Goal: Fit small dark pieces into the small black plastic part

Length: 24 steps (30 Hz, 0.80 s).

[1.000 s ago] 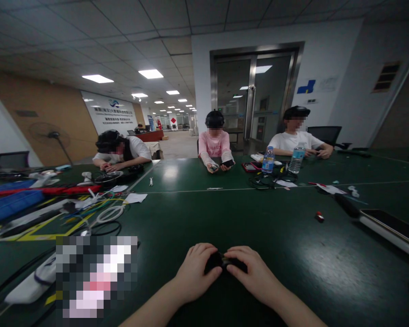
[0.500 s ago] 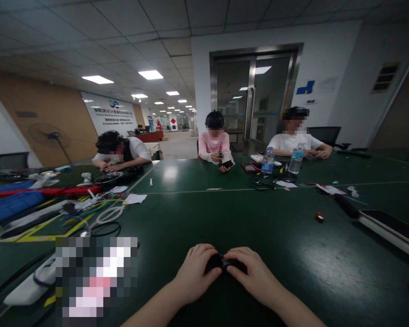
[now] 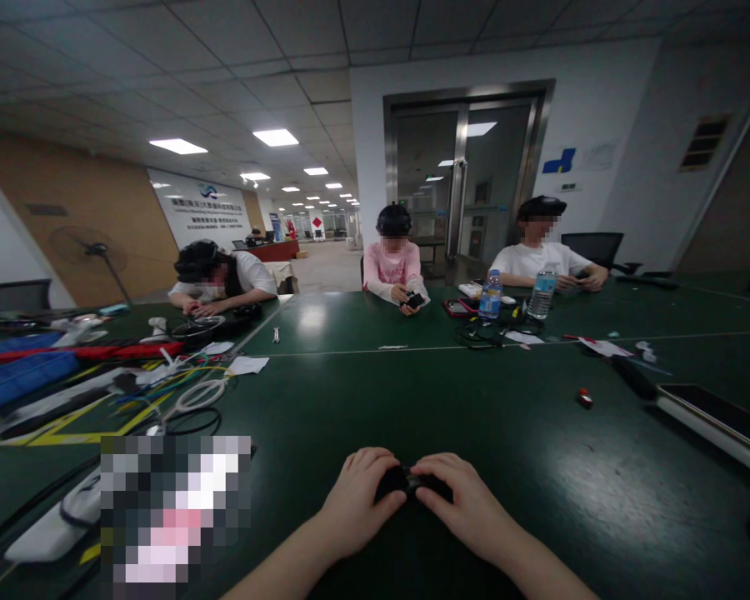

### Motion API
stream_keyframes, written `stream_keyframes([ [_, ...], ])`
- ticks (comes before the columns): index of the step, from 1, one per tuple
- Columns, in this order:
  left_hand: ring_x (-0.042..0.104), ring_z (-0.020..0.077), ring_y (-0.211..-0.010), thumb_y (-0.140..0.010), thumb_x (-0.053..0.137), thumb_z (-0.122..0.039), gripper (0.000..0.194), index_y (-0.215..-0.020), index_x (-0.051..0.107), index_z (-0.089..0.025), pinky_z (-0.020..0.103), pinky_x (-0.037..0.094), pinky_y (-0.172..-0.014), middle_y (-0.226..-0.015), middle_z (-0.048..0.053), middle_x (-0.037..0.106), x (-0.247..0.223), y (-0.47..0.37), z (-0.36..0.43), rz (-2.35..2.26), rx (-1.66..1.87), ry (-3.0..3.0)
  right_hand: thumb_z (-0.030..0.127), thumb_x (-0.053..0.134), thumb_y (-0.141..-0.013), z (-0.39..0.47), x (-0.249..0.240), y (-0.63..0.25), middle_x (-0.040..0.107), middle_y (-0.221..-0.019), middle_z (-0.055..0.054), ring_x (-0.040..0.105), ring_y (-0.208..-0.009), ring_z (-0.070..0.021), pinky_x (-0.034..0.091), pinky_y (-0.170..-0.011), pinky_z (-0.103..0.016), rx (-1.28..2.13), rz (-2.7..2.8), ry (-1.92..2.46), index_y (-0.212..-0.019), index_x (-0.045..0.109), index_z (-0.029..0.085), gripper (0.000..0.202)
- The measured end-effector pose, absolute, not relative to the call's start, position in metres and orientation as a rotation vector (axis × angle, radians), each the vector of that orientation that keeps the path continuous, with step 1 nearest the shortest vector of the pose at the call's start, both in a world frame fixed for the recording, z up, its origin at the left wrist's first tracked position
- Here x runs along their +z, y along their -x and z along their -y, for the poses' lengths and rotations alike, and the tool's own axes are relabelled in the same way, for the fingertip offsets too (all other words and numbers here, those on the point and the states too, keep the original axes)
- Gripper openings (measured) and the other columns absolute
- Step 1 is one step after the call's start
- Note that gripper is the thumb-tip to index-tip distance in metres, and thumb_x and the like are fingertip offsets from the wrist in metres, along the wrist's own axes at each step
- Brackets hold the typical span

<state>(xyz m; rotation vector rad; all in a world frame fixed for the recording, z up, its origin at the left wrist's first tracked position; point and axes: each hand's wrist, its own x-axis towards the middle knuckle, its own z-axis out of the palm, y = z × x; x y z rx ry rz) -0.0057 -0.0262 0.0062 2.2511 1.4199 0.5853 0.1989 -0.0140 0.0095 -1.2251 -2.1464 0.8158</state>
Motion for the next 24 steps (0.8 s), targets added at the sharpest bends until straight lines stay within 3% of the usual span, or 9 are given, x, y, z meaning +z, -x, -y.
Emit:
stream_keyframes([
  [11, 0.05, 0.0239, -0.103, -0.079, 0.057, -0.03, 0.028, -0.106, 0.054, -0.021, 0.038, 0.039, -0.091, -0.11, 0.006, 0.057, 0.0061, 0.0084, 0.0278, -1.345, 0.718, -2.085, 0.03, 0.057, -0.08, 0.017, 0.0111, -0.1981, 0.064, -0.109, -0.003, 0.054, -0.106, -0.0233, 0.039, -0.095, -0.04, 0.936, 2.057, 1.183, -0.1, 0.065, 0.028, 0.021],
  [18, 0.057, 0.0193, -0.096, -0.078, 0.056, -0.02, 0.033, -0.108, 0.044, -0.019, 0.032, 0.044, -0.084, -0.102, 0.005, 0.059, 0.0065, 0.0096, 0.0272, -1.012, 0.826, -1.734, 0.028, 0.059, -0.078, 0.0206, 0.0096, -0.195, 0.06, -0.112, -0.004, 0.053, -0.108, -0.0231, 0.039, -0.096, -0.038, 1.026, 1.974, 1.147, -0.098, 0.063, 0.026, 0.02],
  [24, 0.058, 0.0195, -0.098, -0.075, 0.059, -0.017, 0.041, -0.113, 0.044, -0.019, 0.033, 0.043, -0.087, -0.104, 0.005, 0.061, 0.0055, 0.0088, 0.0259, -1.023, 0.782, -1.716, 0.025, 0.058, -0.079, 0.0237, 0.0138, -0.1959, 0.059, -0.11, -0.002, 0.054, -0.106, -0.021, 0.039, -0.094, -0.035, 0.996, 2.022, 1.144, -0.095, 0.063, 0.027, 0.017],
])
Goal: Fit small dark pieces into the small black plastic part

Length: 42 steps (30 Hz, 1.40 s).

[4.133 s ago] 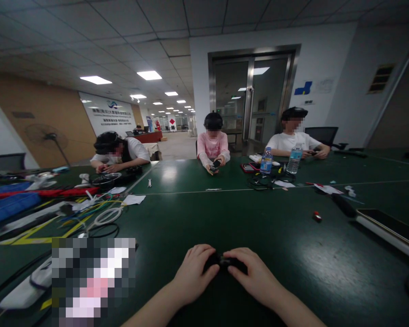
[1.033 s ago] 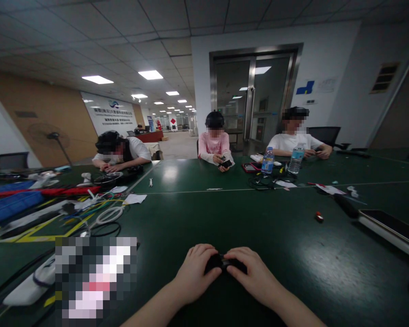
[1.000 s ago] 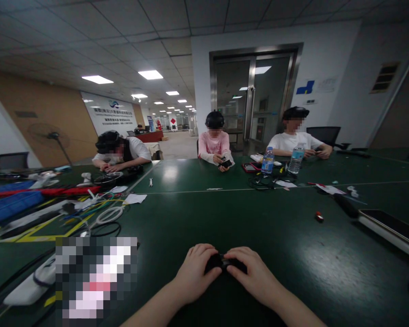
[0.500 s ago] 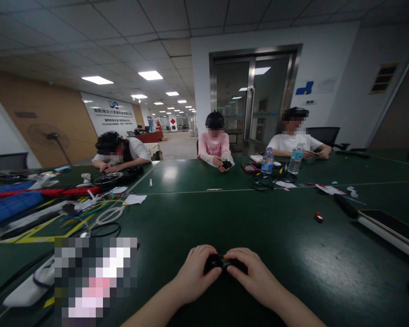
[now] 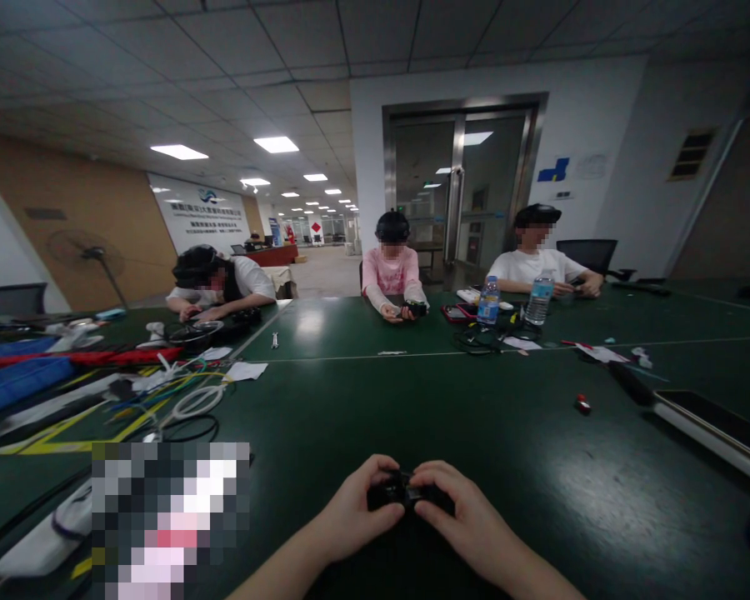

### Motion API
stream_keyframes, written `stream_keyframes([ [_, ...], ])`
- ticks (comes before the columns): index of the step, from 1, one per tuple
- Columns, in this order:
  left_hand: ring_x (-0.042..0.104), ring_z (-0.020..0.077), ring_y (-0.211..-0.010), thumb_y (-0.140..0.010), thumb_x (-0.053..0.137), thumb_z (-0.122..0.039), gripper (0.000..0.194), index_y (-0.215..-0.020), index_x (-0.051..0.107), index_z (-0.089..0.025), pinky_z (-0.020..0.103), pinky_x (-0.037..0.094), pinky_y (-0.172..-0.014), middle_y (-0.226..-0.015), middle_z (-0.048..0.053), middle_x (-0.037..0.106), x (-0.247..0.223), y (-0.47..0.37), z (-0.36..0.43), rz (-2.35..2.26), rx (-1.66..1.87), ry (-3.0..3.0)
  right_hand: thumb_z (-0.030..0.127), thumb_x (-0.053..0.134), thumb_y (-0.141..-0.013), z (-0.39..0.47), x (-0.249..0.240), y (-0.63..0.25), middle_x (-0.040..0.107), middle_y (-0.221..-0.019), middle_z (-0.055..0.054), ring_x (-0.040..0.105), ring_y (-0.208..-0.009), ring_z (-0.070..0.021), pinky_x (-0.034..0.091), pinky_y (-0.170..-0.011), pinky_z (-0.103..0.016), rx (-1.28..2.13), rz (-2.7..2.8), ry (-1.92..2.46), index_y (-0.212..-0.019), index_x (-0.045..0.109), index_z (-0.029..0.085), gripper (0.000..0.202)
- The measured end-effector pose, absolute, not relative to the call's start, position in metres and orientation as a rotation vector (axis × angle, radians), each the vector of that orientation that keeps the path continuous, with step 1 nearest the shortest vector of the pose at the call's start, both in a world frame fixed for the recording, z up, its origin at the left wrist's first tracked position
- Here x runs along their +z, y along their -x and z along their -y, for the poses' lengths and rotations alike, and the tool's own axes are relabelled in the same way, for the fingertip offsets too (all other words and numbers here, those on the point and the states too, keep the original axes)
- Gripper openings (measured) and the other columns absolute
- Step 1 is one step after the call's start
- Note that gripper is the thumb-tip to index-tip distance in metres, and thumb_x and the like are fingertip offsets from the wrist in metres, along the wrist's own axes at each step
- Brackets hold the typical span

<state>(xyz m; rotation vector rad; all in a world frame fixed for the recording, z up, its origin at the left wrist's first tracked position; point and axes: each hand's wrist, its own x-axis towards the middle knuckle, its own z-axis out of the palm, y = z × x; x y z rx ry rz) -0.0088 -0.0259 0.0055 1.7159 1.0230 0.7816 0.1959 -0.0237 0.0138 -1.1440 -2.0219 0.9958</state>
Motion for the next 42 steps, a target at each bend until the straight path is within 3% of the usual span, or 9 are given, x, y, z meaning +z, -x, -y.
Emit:
stream_keyframes([
  [3, 0.056, 0.0204, -0.101, -0.072, 0.063, -0.018, 0.05, -0.119, 0.045, -0.021, 0.034, 0.042, -0.09, -0.107, 0.005, 0.061, 0.0, 0.009, 0.024, -1.122, 0.736, -1.763, 0.023, 0.058, -0.079, 0.024, 0.016, -0.197, 0.058, -0.11, -0.002, 0.054, -0.105, -0.021, 0.04, -0.093, -0.035, 0.977, 2.056, 1.179, -0.094, 0.063, 0.028, 0.017],
  [9, 0.054, 0.0218, -0.104, -0.07, 0.067, -0.022, 0.043, -0.112, 0.054, -0.02, 0.035, 0.042, -0.092, -0.11, 0.005, 0.06, 0.0, 0.013, 0.022, -1.187, 0.776, -1.825, 0.025, 0.058, -0.078, 0.026, 0.019, -0.196, 0.058, -0.11, -0.003, 0.054, -0.104, -0.0215, 0.041, -0.092, -0.035, 0.937, 2.051, 1.151, -0.098, 0.062, 0.027, 0.02],
  [15, 0.056, 0.0208, -0.101, -0.071, 0.064, -0.019, 0.042, -0.111, 0.052, -0.019, 0.033, 0.043, -0.09, -0.107, 0.005, 0.061, 0.004, 0.012, 0.025, -1.146, 0.76, -1.802, 0.024, 0.057, -0.079, 0.028, 0.021, -0.194, 0.059, -0.108, -0.004, 0.055, -0.103, -0.0213, 0.042, -0.091, -0.035, 0.973, 2.038, 1.119, -0.096, 0.063, 0.026, 0.018],
  [20, 0.053, 0.0222, -0.105, -0.07, 0.063, -0.02, 0.053, -0.12, 0.048, -0.02, 0.036, 0.04, -0.094, -0.116, 0.008, 0.057, -0.002, 0.011, 0.026, -1.248, 0.748, -1.858, 0.02, 0.057, -0.078, 0.028, 0.022, -0.195, 0.058, -0.108, -0.004, 0.055, -0.103, -0.0206, 0.041, -0.092, -0.034, 0.988, 2.024, 1.108, -0.095, 0.063, 0.025, 0.019],
  [27, 0.052, 0.0226, -0.098, -0.071, 0.063, -0.023, 0.036, -0.106, 0.056, -0.022, 0.035, 0.041, -0.088, -0.104, 0.005, 0.059, 0.008, 0.007, 0.028, -1.32, 0.731, -2.082, 0.02, 0.057, -0.078, 0.025, 0.019, -0.196, 0.059, -0.109, -0.004, 0.055, -0.104, -0.0203, 0.041, -0.093, -0.034, 1.016, 1.999, 1.128, -0.094, 0.064, 0.024, 0.018],
  [42, 0.051, 0.0235, -0.106, -0.074, 0.062, -0.03, 0.044, -0.116, 0.054, -0.022, 0.037, 0.039, -0.094, -0.114, 0.006, 0.058, 0.001, 0.011, 0.026, -1.336, 0.673, -1.945, 0.024, 0.055, -0.08, 0.026, 0.02, -0.195, 0.059, -0.109, -0.003, 0.054, -0.104, -0.0216, 0.041, -0.092, -0.035, 1.039, 2.008, 1.18, -0.095, 0.063, 0.026, 0.017],
])
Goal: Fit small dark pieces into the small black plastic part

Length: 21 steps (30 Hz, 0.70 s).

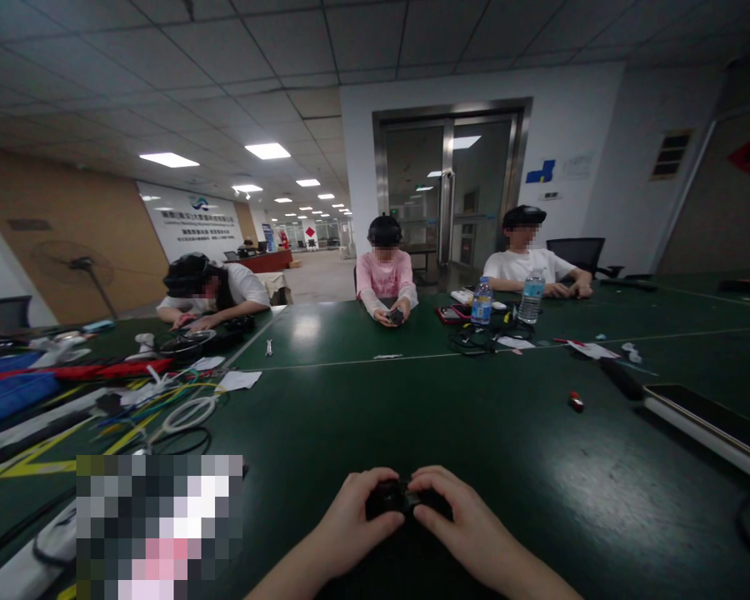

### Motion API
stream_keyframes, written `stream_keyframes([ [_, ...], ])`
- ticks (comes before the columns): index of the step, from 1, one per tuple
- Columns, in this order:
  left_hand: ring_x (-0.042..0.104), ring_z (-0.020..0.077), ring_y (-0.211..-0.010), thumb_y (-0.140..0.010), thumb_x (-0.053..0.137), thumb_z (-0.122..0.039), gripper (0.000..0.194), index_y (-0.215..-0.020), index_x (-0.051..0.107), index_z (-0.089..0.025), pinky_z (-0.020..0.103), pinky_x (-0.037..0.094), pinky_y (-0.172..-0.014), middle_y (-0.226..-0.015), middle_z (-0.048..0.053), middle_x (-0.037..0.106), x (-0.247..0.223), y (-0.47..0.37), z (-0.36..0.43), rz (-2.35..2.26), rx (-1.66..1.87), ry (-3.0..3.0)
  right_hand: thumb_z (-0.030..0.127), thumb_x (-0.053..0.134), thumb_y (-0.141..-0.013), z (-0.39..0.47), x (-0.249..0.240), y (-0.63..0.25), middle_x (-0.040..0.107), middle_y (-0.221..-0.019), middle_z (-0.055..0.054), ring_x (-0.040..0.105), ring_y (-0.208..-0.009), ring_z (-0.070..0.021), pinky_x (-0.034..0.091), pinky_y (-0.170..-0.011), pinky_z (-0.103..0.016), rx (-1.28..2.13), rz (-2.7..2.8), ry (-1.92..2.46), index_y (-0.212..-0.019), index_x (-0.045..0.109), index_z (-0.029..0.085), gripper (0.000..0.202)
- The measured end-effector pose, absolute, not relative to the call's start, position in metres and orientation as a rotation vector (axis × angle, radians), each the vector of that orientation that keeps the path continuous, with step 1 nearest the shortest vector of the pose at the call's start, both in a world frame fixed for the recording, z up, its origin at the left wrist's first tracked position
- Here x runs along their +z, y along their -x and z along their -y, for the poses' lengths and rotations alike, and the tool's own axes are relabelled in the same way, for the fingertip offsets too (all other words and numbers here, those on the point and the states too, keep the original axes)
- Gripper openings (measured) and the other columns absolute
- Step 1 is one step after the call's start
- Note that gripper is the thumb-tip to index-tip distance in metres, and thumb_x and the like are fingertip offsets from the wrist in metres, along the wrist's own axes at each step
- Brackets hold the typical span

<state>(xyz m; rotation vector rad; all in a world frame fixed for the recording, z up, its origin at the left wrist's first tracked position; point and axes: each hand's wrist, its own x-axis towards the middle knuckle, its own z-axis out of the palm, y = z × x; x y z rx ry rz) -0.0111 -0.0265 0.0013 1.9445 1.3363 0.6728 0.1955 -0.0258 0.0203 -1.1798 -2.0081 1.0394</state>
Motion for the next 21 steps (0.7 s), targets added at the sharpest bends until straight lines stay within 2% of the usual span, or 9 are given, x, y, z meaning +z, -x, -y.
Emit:
stream_keyframes([
  [4, 0.05, 0.0233, -0.108, -0.073, 0.063, -0.029, 0.05, -0.12, 0.051, -0.021, 0.036, 0.04, -0.095, -0.117, 0.007, 0.056, 0.0, 0.011, 0.027, -1.334, 0.673, -1.933, 0.023, 0.056, -0.079, 0.028, 0.019, -0.195, 0.06, -0.109, -0.002, 0.054, -0.104, -0.0218, 0.04, -0.092, -0.036, 1.027, 2.028, 1.187, -0.095, 0.063, 0.027, 0.017],
  [8, 0.051, 0.0228, -0.105, -0.073, 0.062, -0.027, 0.041, -0.113, 0.056, -0.022, 0.036, 0.04, -0.094, -0.112, 0.006, 0.059, 0.002, 0.01, 0.027, -1.341, 0.666, -1.961, 0.025, 0.055, -0.08, 0.023, 0.014, -0.195, 0.061, -0.109, -0.004, 0.054, -0.105, -0.022, 0.039, -0.095, -0.038, 1.049, 1.927, 1.154, -0.096, 0.062, 0.025, 0.017],
  [11, 0.052, 0.0223, -0.103, -0.073, 0.061, -0.026, 0.04, -0.113, 0.055, -0.022, 0.036, 0.04, -0.093, -0.111, 0.005, 0.059, 0.004, 0.009, 0.027, -1.346, 0.667, -1.942, 0.036, 0.054, -0.081, 0.016, 0.012, -0.196, 0.064, -0.102, -0.005, 0.057, -0.1, -0.0227, 0.042, -0.091, -0.038, 1.185, 1.717, 1.106, -0.099, 0.06, 0.022, 0.023],
  [14, 0.052, 0.0222, -0.103, -0.071, 0.06, -0.023, 0.043, -0.114, 0.054, -0.022, 0.036, 0.04, -0.094, -0.111, 0.005, 0.059, 0.005, 0.01, 0.026, -1.348, 0.677, -1.916, 0.046, 0.059, -0.077, 0.01, 0.012, -0.201, 0.065, -0.096, -0.005, 0.058, -0.098, -0.0241, 0.044, -0.089, -0.038, 1.278, 1.502, 1.071, -0.096, 0.061, 0.021, 0.032],
  [21, 0.053, 0.0222, -0.104, -0.071, 0.06, -0.023, 0.042, -0.113, 0.054, -0.022, 0.035, 0.04, -0.092, -0.11, 0.005, 0.058, 0.006, 0.01, 0.027, -1.35, 0.669, -1.871, 0.04, 0.07, -0.071, 0.005, 0.017, -0.217, 0.065, -0.098, -0.004, 0.06, -0.091, -0.021, 0.047, -0.085, -0.038, 1.456, 1.041, 0.974, -0.103, 0.06, 0.022, 0.038],
])
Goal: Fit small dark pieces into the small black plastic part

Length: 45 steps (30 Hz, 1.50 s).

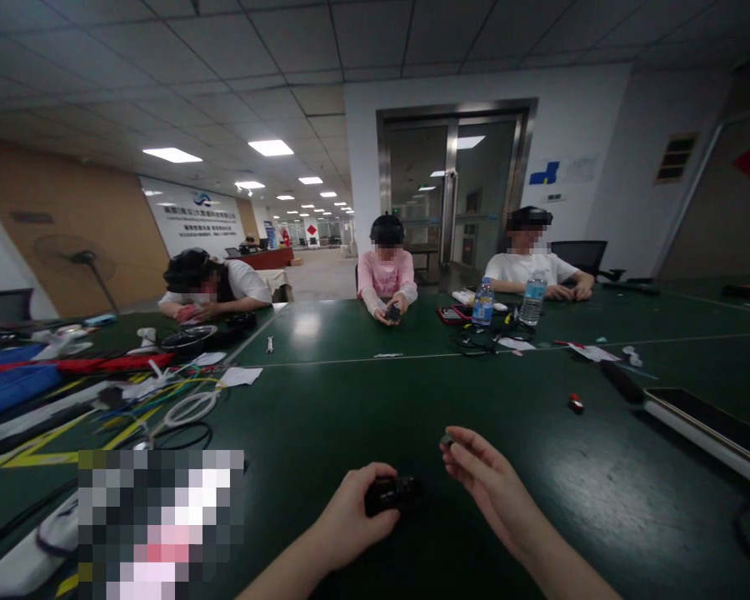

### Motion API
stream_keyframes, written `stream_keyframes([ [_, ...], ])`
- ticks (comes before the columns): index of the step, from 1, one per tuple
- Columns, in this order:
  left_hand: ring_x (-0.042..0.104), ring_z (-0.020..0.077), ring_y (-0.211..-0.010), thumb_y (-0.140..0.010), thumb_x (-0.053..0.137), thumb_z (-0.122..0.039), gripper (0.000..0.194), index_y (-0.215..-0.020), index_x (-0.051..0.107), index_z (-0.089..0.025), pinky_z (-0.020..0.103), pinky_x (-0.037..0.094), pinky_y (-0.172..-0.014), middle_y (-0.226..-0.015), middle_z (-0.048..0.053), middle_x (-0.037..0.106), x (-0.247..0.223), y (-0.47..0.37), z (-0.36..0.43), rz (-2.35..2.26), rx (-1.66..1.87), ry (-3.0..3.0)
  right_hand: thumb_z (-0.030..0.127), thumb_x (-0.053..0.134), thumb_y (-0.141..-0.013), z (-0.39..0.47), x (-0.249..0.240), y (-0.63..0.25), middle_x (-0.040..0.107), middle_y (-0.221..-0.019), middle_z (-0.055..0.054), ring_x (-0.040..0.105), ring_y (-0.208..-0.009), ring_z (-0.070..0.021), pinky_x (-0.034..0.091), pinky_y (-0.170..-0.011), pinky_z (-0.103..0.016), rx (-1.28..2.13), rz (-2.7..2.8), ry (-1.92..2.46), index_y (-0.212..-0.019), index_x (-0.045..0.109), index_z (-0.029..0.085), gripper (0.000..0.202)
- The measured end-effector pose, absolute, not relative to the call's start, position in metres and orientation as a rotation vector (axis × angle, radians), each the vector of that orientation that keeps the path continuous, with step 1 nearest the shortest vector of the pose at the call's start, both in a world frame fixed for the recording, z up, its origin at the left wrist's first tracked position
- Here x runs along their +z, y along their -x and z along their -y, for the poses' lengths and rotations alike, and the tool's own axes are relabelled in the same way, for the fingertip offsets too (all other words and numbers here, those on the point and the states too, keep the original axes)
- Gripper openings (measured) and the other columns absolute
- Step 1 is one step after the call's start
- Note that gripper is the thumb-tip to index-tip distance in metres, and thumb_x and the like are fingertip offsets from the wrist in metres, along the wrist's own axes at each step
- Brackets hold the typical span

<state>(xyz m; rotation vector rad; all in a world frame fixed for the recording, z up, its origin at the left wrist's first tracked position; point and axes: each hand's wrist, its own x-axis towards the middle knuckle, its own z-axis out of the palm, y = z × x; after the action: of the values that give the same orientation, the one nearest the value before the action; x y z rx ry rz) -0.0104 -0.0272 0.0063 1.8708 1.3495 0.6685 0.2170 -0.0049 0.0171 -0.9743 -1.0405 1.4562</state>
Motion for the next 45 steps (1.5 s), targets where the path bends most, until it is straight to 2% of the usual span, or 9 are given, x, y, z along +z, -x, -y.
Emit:
stream_keyframes([
  [10, 0.051, 0.0232, -0.105, -0.075, 0.061, -0.029, 0.042, -0.116, 0.052, -0.024, 0.036, 0.039, -0.093, -0.113, 0.005, 0.057, 0.008, 0.011, 0.027, -1.33, 0.655, -1.87, 0.04, 0.063, -0.076, -0.006, 0.015, -0.232, 0.066, -0.098, -0.004, 0.063, -0.089, -0.0211, 0.052, -0.078, -0.036, 1.484, 0.837, 0.962, -0.099, 0.062, 0.024, 0.029],
  [15, 0.051, 0.0217, -0.105, -0.072, 0.062, -0.021, 0.041, -0.112, 0.053, -0.022, 0.034, 0.039, -0.094, -0.112, 0.005, 0.056, 0.014, 0.009, 0.027, -1.259, 0.699, -1.913, 0.031, 0.077, -0.064, -0.005, 0.018, -0.23, 0.068, -0.085, 0.001, 0.062, -0.073, -0.0133, 0.051, -0.066, -0.025, 1.606, 0.563, 0.826, -0.09, 0.067, 0.023, 0.028],
  [20, 0.05, 0.023, -0.109, -0.073, 0.061, -0.024, 0.044, -0.116, 0.051, -0.022, 0.036, 0.037, -0.097, -0.118, 0.006, 0.055, 0.01, 0.01, 0.026, -1.305, 0.682, -1.873, 0.025, 0.083, -0.057, -0.004, 0.022, -0.228, 0.07, -0.08, 0.003, 0.061, -0.068, -0.0106, 0.05, -0.063, -0.022, 1.667, 0.44, 0.777, -0.09, 0.068, 0.022, 0.036],
  [29, 0.05, 0.024, -0.109, -0.074, 0.062, -0.03, 0.047, -0.119, 0.05, -0.022, 0.037, 0.036, -0.098, -0.118, 0.006, 0.056, 0.004, 0.013, 0.025, -1.341, 0.654, -1.834, 0.024, 0.081, -0.06, -0.003, 0.021, -0.228, 0.071, -0.082, 0.002, 0.062, -0.07, -0.0114, 0.049, -0.062, -0.023, 1.711, 0.42, 0.776, -0.086, 0.068, 0.02, 0.03],
  [38, 0.051, 0.0232, -0.109, -0.075, 0.061, -0.025, 0.043, -0.117, 0.05, -0.024, 0.036, 0.037, -0.095, -0.116, 0.005, 0.057, 0.004, 0.013, 0.023, -1.249, 0.703, -1.818, 0.024, 0.079, -0.063, -0.003, 0.017, -0.229, 0.07, -0.081, 0.003, 0.061, -0.068, -0.0105, 0.049, -0.063, -0.022, 1.726, 0.431, 0.777, -0.09, 0.068, 0.022, 0.029],
  [45, 0.051, 0.023, -0.111, -0.076, 0.062, -0.026, 0.044, -0.118, 0.049, -0.023, 0.037, 0.036, -0.098, -0.117, 0.006, 0.057, 0.004, 0.013, 0.023, -1.227, 0.713, -1.778, 0.029, 0.077, -0.065, -0.003, 0.018, -0.228, 0.069, -0.085, 0.001, 0.061, -0.07, -0.013, 0.049, -0.064, -0.024, 1.686, 0.5, 0.818, -0.087, 0.069, 0.023, 0.024],
])
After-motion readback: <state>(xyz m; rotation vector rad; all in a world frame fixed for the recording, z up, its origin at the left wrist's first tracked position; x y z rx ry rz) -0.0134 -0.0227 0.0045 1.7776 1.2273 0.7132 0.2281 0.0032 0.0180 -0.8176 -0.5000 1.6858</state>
